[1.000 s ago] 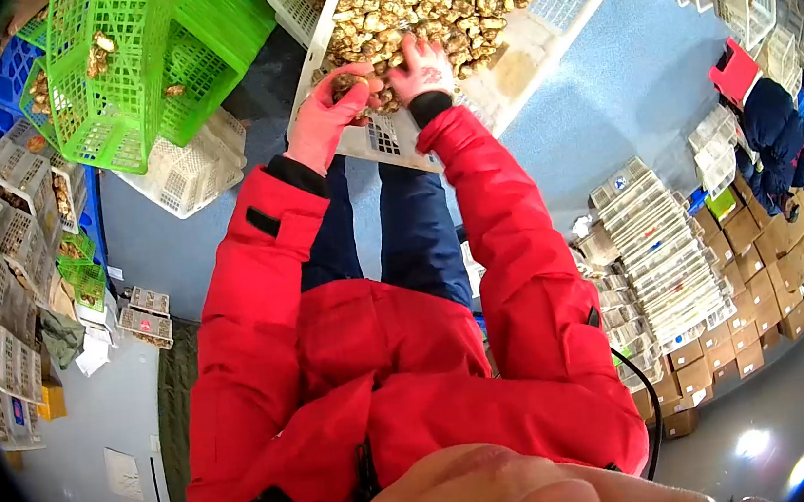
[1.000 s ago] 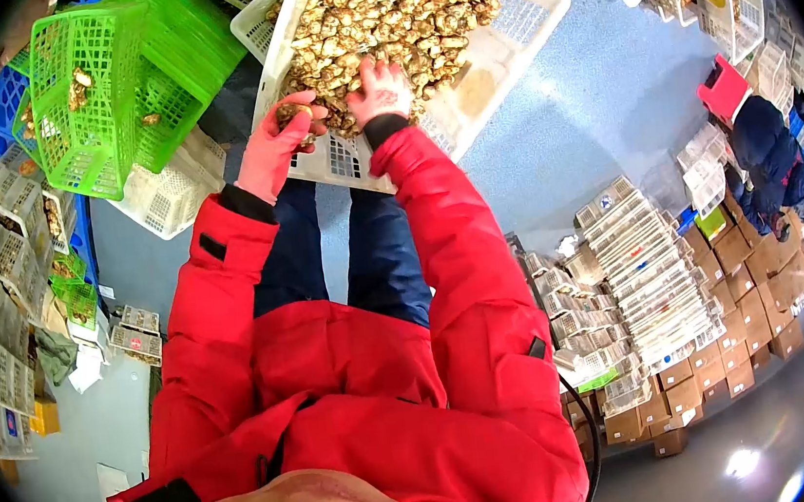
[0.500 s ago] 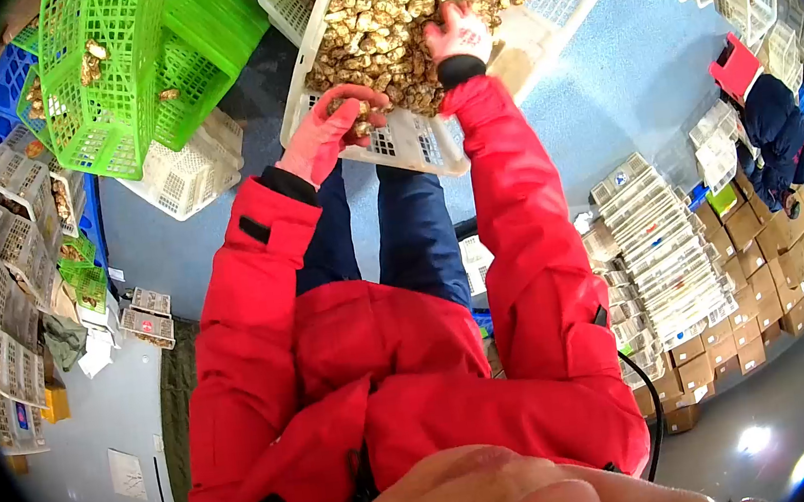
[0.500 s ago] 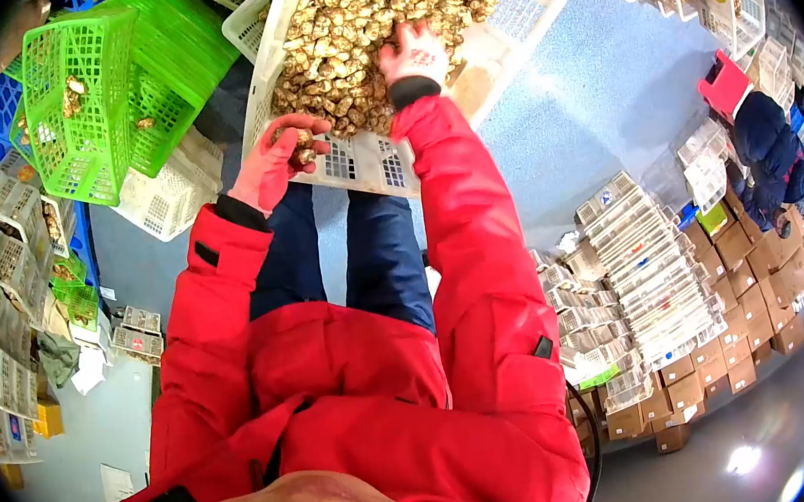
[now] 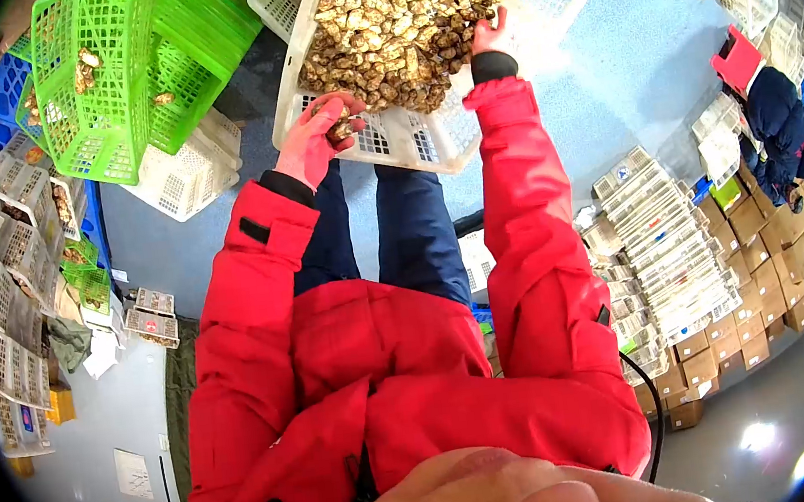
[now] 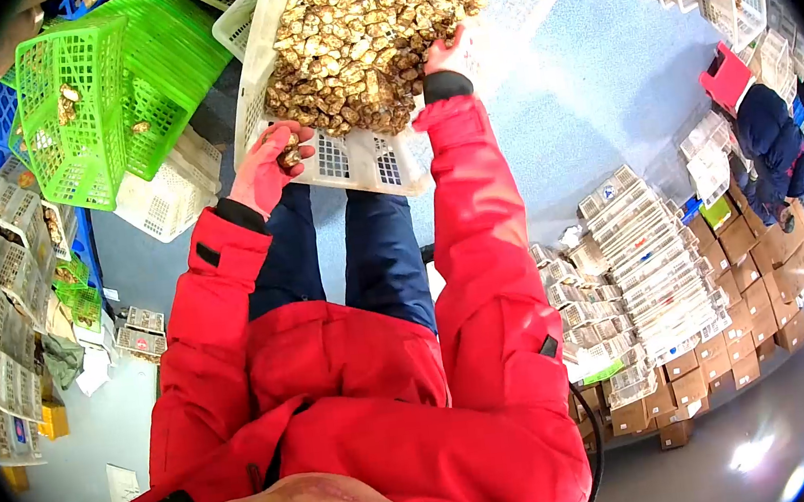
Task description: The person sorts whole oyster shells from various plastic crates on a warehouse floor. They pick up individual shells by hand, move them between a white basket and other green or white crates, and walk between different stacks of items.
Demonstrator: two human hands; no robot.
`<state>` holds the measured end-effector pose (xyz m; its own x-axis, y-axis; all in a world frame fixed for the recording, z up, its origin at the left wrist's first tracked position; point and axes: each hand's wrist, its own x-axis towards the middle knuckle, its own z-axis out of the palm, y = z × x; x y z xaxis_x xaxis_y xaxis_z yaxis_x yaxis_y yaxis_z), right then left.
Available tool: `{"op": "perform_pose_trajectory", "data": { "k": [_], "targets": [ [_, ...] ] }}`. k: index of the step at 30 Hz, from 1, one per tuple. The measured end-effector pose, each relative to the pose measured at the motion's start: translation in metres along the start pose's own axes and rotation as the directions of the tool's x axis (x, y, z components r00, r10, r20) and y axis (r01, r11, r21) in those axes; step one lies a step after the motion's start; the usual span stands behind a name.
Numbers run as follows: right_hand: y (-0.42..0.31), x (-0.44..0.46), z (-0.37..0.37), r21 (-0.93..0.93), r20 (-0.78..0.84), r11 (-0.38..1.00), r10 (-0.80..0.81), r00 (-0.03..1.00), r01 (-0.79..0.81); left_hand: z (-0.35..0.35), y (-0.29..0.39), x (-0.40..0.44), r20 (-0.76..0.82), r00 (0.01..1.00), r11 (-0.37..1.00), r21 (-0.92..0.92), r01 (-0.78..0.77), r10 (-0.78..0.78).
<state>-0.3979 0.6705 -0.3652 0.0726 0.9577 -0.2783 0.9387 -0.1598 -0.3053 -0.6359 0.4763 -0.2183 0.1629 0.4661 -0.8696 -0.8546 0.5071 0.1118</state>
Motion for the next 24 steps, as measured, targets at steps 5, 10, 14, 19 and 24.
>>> {"op": "perform_pose_trajectory", "data": {
  "k": [5, 10, 14, 19, 24],
  "targets": [
    [-0.031, -0.032, -0.001, -0.186, 0.262, 0.967, -0.124, 0.957, 0.176, 0.011, -0.001, -0.001, 0.059, 0.998, 0.999, 0.039, -0.015, 0.013],
    [-0.007, -0.097, -0.006, 0.031, 0.589, 0.995, -0.097, 0.802, 0.098, 0.021, -0.001, -0.001, 0.064, 0.997, 0.999, 0.031, -0.033, 0.03],
    [-0.026, -0.068, -0.021, -0.001, 0.346, 0.939, -0.321, 0.882, 0.343, 0.011, -0.005, 0.005, 0.005, 1.0, 1.0, 0.007, 0.023, -0.023],
    [-0.066, -0.005, -0.004, -0.517, 0.654, 0.584, -0.204, 0.729, 0.626, 0.003, -0.009, 0.0, -0.02, 0.999, 0.998, 0.038, 0.043, -0.042],
    [-0.061, 0.002, -0.016, -0.504, 0.72, 0.445, -0.257, 0.644, 0.741, -0.001, -0.005, -0.004, -0.025, 0.998, 0.995, 0.074, 0.066, -0.064]
  ]
}}
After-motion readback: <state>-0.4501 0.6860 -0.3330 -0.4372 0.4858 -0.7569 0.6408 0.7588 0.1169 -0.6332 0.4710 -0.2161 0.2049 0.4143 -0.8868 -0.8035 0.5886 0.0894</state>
